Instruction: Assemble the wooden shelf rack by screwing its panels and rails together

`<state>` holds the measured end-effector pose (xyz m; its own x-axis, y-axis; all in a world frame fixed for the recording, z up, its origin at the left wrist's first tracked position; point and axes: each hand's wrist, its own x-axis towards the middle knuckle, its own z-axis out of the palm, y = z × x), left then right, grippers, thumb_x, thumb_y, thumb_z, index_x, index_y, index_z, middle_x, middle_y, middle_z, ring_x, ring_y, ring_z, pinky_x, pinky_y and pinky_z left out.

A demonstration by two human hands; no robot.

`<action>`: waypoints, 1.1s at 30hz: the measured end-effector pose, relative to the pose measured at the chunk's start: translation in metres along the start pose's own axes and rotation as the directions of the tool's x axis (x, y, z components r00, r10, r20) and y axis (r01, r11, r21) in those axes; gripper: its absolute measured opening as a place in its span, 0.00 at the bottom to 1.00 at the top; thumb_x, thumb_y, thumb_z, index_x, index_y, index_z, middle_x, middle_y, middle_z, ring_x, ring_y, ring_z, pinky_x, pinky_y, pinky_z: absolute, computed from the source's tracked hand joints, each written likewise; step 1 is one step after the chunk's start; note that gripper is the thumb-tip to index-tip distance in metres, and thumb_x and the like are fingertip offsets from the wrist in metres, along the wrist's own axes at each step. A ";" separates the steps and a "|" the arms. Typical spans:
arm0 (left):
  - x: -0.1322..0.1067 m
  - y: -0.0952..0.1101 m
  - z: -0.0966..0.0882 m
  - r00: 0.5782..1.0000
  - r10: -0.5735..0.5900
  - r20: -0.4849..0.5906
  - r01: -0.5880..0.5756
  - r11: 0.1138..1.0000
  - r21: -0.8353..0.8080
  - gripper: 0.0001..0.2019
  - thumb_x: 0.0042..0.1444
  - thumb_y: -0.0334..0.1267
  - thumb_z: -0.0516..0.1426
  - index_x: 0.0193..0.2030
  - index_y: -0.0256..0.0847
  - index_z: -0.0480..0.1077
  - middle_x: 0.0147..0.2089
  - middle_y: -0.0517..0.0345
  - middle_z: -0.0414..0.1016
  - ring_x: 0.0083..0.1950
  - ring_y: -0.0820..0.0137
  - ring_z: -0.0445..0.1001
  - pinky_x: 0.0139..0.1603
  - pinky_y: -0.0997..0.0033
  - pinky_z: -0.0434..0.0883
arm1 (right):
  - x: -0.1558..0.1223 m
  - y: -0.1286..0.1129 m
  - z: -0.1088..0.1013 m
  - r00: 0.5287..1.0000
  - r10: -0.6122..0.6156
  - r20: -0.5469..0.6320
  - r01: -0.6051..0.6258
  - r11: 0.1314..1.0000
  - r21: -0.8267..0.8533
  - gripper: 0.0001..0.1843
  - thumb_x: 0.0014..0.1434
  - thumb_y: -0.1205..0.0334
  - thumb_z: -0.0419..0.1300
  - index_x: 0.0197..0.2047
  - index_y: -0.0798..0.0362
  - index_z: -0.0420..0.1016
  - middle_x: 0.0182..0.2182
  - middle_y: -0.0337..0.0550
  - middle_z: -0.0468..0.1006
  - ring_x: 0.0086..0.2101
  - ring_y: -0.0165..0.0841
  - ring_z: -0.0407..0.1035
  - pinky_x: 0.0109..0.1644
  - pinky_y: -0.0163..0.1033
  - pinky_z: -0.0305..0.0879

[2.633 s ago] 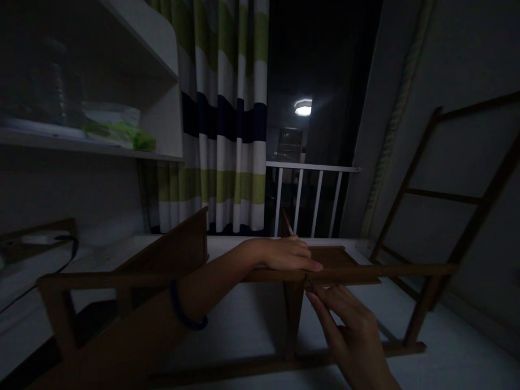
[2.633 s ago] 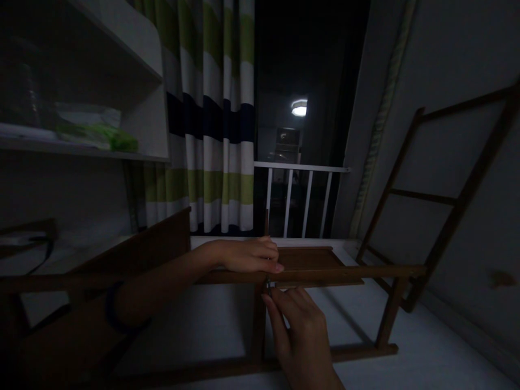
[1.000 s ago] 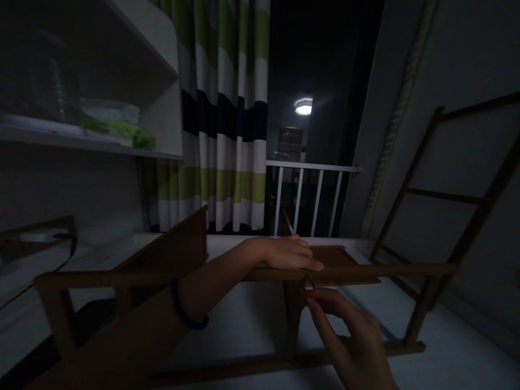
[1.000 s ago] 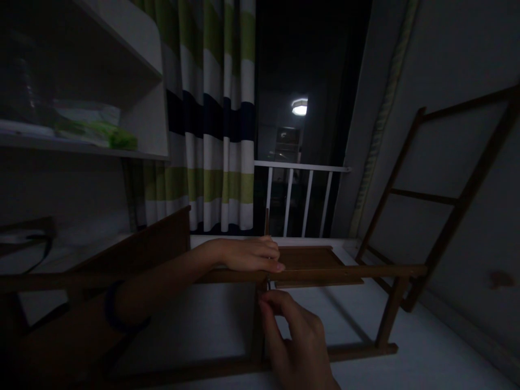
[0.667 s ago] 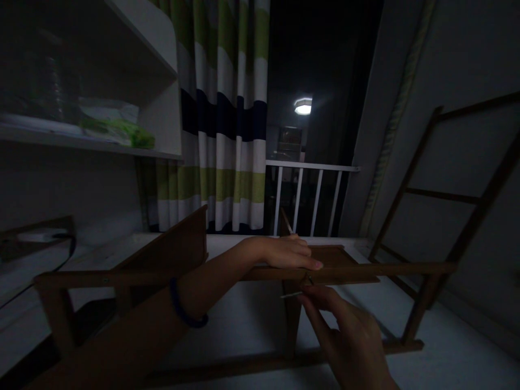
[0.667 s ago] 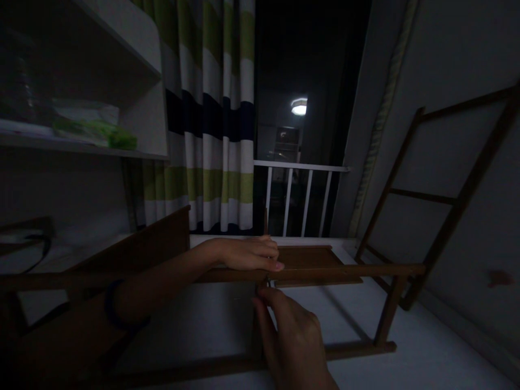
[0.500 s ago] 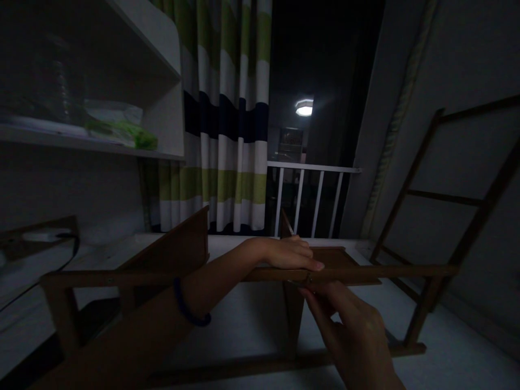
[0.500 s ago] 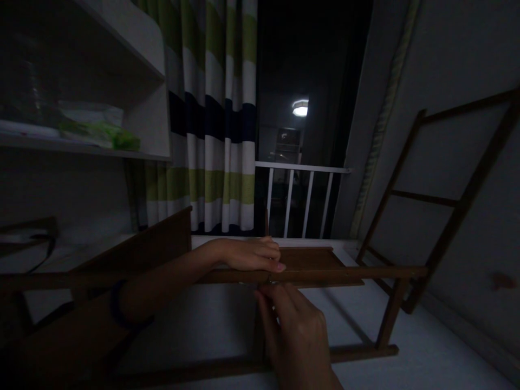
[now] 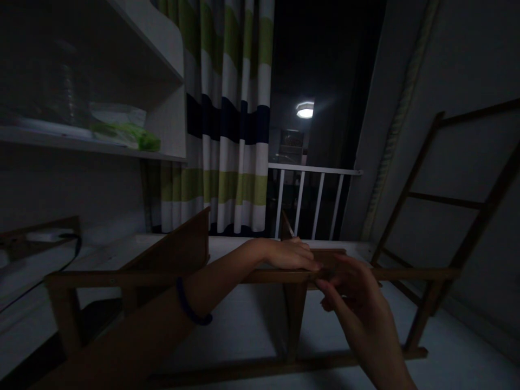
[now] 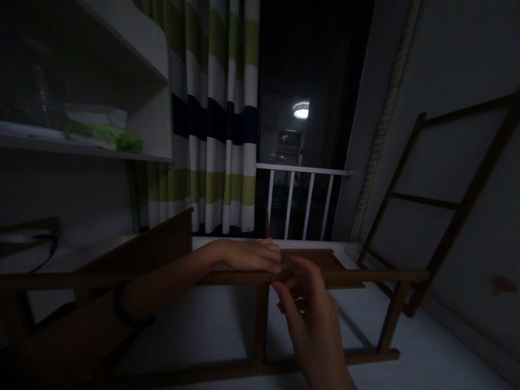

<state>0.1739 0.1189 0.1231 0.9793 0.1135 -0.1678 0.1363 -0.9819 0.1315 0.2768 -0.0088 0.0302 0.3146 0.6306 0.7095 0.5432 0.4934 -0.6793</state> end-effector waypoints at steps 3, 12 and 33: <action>0.001 -0.001 0.001 1.000 0.007 -0.011 -0.007 1.000 -0.022 0.17 0.58 0.45 0.38 0.33 0.39 0.63 0.37 0.57 0.60 0.45 0.68 0.57 0.54 0.67 0.53 | -0.002 0.005 -0.003 0.998 -0.003 -0.057 -0.001 0.998 -0.060 0.17 0.52 0.57 0.60 0.45 0.47 0.63 0.32 0.38 0.73 0.30 0.30 0.71 0.27 0.31 0.72; -0.001 0.000 0.000 1.000 -0.007 -0.008 0.006 0.998 -0.063 0.20 0.57 0.48 0.37 0.32 0.37 0.61 0.36 0.55 0.61 0.47 0.66 0.57 0.54 0.66 0.53 | -0.019 0.014 -0.009 0.986 -0.144 -0.079 0.129 0.978 -0.167 0.17 0.55 0.59 0.58 0.49 0.48 0.64 0.43 0.42 0.74 0.32 0.30 0.73 0.28 0.29 0.73; 0.002 -0.008 0.003 1.000 -0.004 -0.026 0.002 0.997 -0.079 0.20 0.59 0.48 0.39 0.36 0.38 0.65 0.37 0.56 0.61 0.46 0.67 0.57 0.55 0.63 0.53 | -0.037 0.025 0.007 0.977 -0.206 0.049 0.209 0.912 -0.354 0.03 0.60 0.60 0.51 0.38 0.48 0.63 0.25 0.35 0.73 0.22 0.27 0.70 0.23 0.29 0.66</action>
<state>0.1738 0.1267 0.1184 0.9823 0.1211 -0.1426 0.1494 -0.9666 0.2081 0.2735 -0.0154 -0.0140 0.1580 0.5440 0.8241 0.8364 0.3698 -0.4045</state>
